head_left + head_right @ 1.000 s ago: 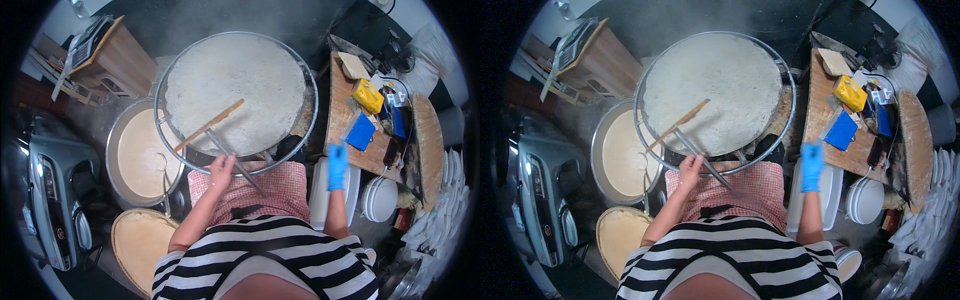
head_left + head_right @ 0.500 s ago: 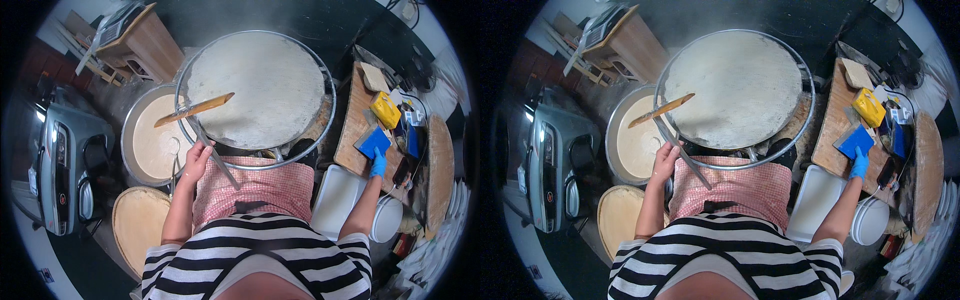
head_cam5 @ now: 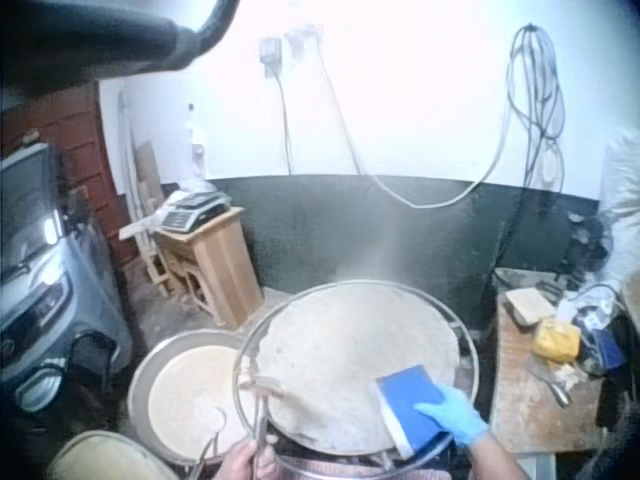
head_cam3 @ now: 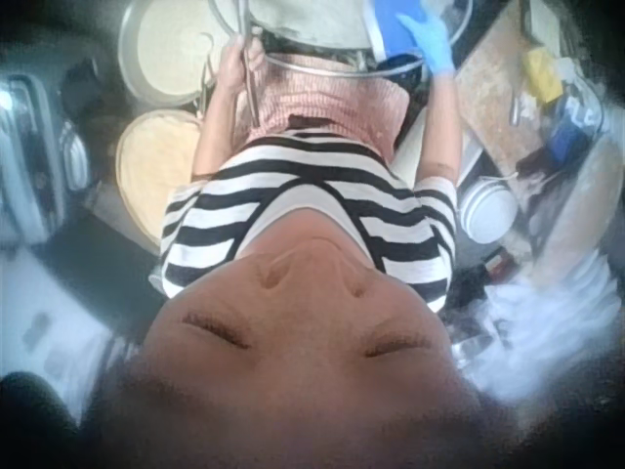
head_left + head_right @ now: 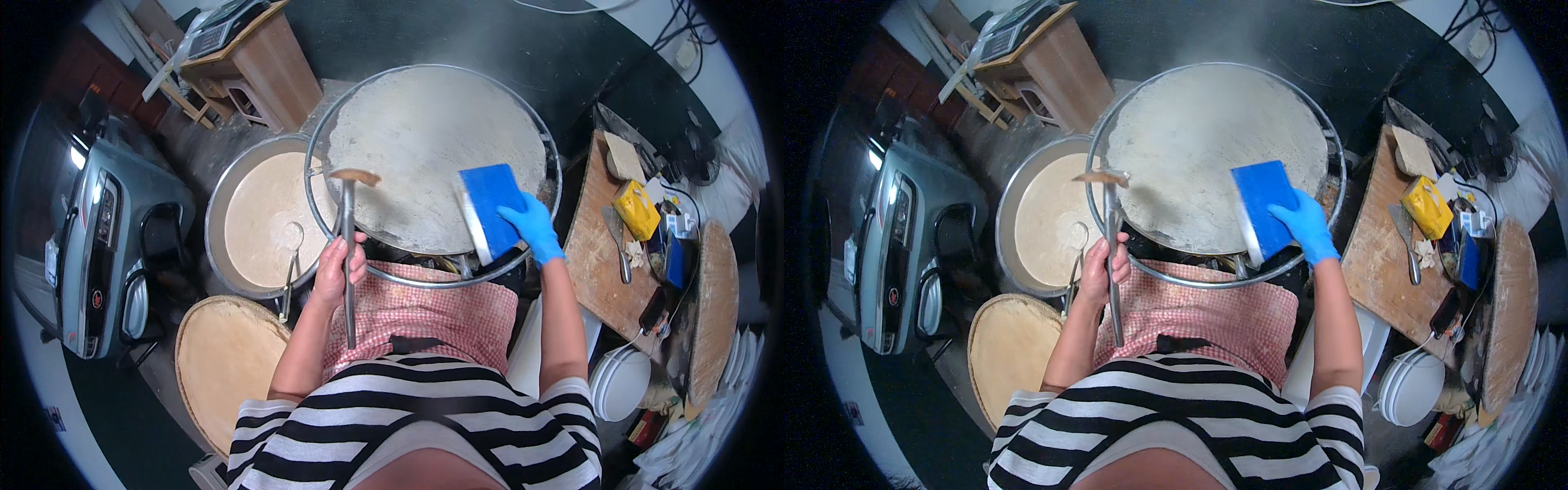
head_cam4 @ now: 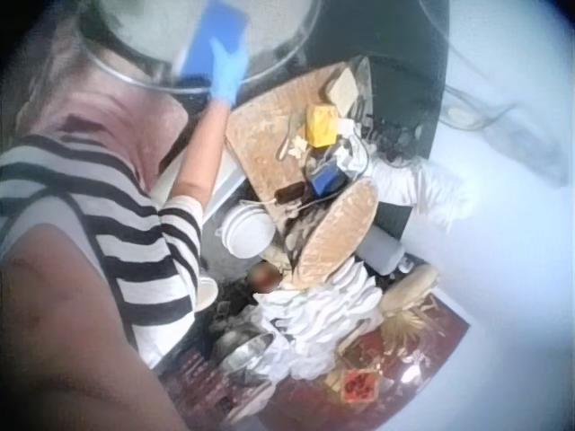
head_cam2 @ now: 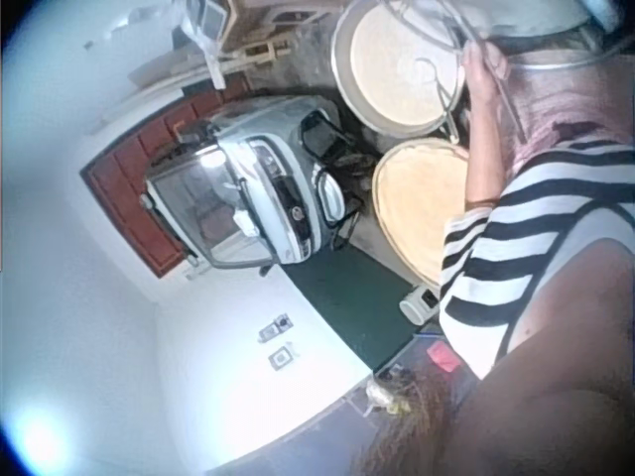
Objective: The person ladles batter onto a hot griddle, spreads it into a thin circle, cooks it, then folds and removes the crepe onto a woven tray. The cycle repeats with a second crepe.
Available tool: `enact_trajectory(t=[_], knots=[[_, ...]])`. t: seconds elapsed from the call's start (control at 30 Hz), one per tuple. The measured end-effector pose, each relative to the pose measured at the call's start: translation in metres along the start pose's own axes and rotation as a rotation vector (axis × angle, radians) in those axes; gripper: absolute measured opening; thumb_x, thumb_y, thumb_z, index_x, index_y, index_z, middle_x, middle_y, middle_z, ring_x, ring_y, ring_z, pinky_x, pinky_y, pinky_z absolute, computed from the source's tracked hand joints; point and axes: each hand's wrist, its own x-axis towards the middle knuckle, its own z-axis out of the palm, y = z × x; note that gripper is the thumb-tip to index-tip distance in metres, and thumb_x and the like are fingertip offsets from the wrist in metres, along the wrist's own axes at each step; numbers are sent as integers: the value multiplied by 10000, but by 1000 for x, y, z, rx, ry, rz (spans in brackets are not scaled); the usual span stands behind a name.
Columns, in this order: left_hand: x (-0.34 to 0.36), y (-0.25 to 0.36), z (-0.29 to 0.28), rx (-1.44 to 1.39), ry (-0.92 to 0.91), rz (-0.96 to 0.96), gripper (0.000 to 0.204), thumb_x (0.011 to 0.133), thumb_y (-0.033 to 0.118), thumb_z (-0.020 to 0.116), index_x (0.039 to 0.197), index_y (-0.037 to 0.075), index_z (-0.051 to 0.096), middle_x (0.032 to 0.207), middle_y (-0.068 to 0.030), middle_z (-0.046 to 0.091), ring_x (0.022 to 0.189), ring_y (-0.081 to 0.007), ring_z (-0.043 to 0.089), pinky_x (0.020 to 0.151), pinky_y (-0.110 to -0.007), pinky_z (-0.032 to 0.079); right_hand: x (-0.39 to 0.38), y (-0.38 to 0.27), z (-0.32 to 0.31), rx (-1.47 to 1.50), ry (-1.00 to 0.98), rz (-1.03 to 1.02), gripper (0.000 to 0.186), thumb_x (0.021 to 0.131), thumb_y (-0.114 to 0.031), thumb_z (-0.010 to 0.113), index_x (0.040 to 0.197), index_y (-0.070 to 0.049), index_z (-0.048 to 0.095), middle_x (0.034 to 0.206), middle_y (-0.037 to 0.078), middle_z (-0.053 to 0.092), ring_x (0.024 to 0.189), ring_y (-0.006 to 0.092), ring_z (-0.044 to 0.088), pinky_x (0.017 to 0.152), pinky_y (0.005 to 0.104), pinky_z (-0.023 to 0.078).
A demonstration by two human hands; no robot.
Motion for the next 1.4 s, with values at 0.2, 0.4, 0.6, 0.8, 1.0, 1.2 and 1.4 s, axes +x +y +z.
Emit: enact_trajectory(t=[0.2,0.4,0.6,0.8,1.0,1.2,1.4], knots=[[-2,0,-10,30,-149,-71,515,923,481,361,1022,-3,507,538,11,371,402,-71,326,379,-200,290,71,0,45,-230,-98,1,445,713,-274,711,1036,10,595,945,165,648,840,225,628,752,319,485],[-5,1,-26,47,-168,-137,562,928,506,306,976,-7,531,499,19,366,369,-69,329,359,-200,292,52,6,11,-177,199,13,454,741,-283,699,1053,27,590,931,130,649,807,184,614,735,307,485],[19,-8,-21,84,-193,-210,547,943,477,292,965,-17,526,491,16,363,361,-70,333,353,-207,293,-26,-21,21,483,-171,239,382,825,-272,623,1081,9,592,979,71,632,840,146,584,787,271,458],[45,-16,3,480,-124,-363,529,938,480,327,925,-1,549,492,19,384,357,-75,331,356,-221,281,-75,-51,31,572,-361,174,411,835,-214,590,1160,29,530,1041,69,601,896,135,556,828,272,441],[30,1,3,418,79,-390,482,949,445,328,945,9,533,493,25,368,351,-71,326,347,-209,286,-91,-51,-36,780,-77,140,453,779,-149,633,1176,20,493,1031,81,603,896,160,576,820,294,463],[15,7,2,338,140,-364,477,954,438,316,933,12,529,493,20,374,347,-76,321,340,-211,290,-64,-9,-55,-510,63,66,384,729,-60,605,1108,-32,552,994,166,602,922,307,585,821,357,458],[13,-1,4,296,178,-365,499,950,453,319,932,3,535,490,22,381,357,-72,330,353,-203,283,-74,16,31,-1134,61,-370,306,757,-8,486,1057,-64,508,874,156,552,810,322,563,689,424,455]])
